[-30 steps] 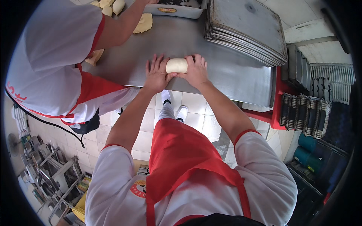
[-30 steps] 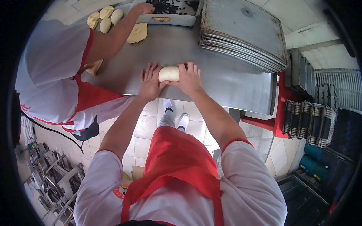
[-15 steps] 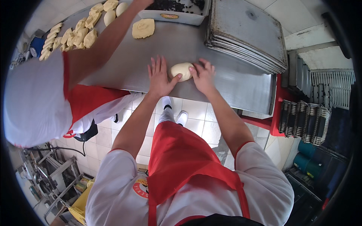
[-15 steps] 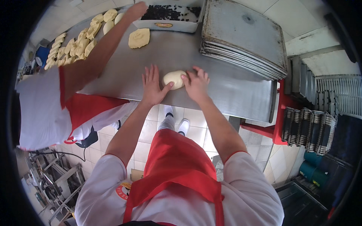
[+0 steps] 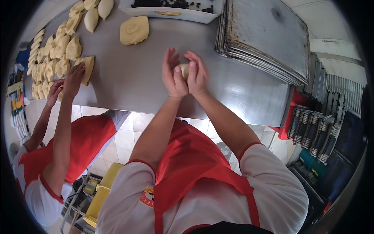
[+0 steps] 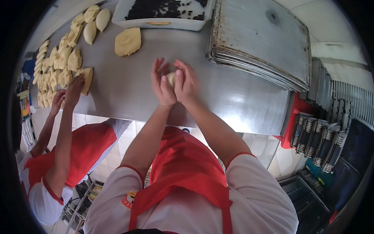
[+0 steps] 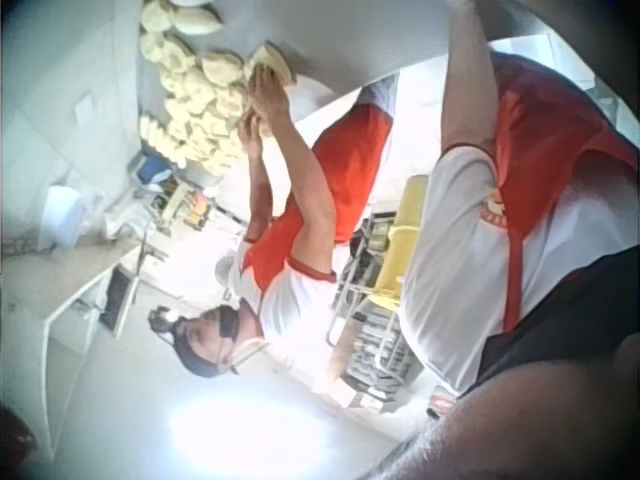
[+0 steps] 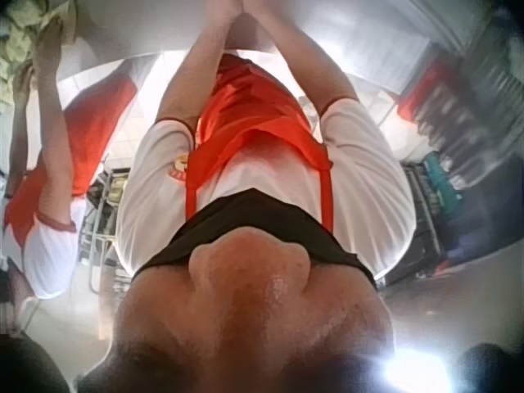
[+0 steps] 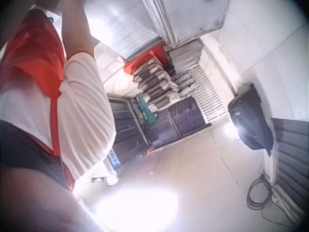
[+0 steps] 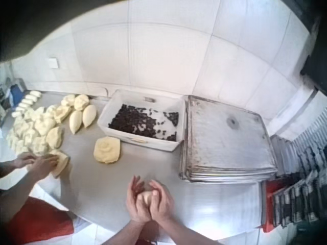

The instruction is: The person places trays of dough into an oven, then retrieves dough pieces from a counter, flattens them, adds raisins, and rolls them into loaves before placing them on trays.

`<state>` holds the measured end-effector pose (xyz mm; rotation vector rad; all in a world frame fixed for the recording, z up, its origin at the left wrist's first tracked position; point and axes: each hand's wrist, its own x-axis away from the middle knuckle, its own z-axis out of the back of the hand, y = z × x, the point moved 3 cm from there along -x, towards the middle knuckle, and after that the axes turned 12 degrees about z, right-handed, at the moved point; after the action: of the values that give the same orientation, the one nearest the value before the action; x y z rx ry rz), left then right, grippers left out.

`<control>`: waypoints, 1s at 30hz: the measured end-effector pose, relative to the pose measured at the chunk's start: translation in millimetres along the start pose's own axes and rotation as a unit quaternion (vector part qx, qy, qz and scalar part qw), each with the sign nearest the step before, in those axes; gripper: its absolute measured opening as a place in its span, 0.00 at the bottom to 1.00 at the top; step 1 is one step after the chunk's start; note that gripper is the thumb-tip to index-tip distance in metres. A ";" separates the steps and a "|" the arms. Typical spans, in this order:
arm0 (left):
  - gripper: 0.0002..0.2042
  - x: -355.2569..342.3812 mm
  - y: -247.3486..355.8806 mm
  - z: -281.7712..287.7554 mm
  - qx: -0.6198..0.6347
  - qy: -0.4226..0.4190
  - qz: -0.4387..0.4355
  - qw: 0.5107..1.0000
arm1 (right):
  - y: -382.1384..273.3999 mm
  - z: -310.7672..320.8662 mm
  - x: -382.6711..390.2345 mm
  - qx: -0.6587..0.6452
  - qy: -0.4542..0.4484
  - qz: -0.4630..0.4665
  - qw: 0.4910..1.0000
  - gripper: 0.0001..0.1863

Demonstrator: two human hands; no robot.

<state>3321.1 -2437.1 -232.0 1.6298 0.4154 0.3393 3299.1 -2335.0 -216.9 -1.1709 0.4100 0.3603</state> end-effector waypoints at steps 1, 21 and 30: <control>0.33 -12.6 4.0 -2.9 0.005 0.004 -0.002 1.000 | 2.6 -3.8 -10.2 0.008 0.008 -0.002 1.000 0.19; 0.35 -43.9 1.0 -8.6 -0.012 -0.093 -0.029 0.995 | 10.3 -11.6 -24.5 0.020 0.011 -0.005 1.000 0.22; 0.32 -16.9 10.2 4.4 -0.168 -0.136 -0.031 0.976 | 11.0 -1.5 5.7 0.063 -0.007 -0.003 0.998 0.24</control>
<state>3308.7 -2449.5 -221.9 1.3061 0.1866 0.1261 3298.6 -2332.3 -229.1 -1.0452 0.4108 0.3325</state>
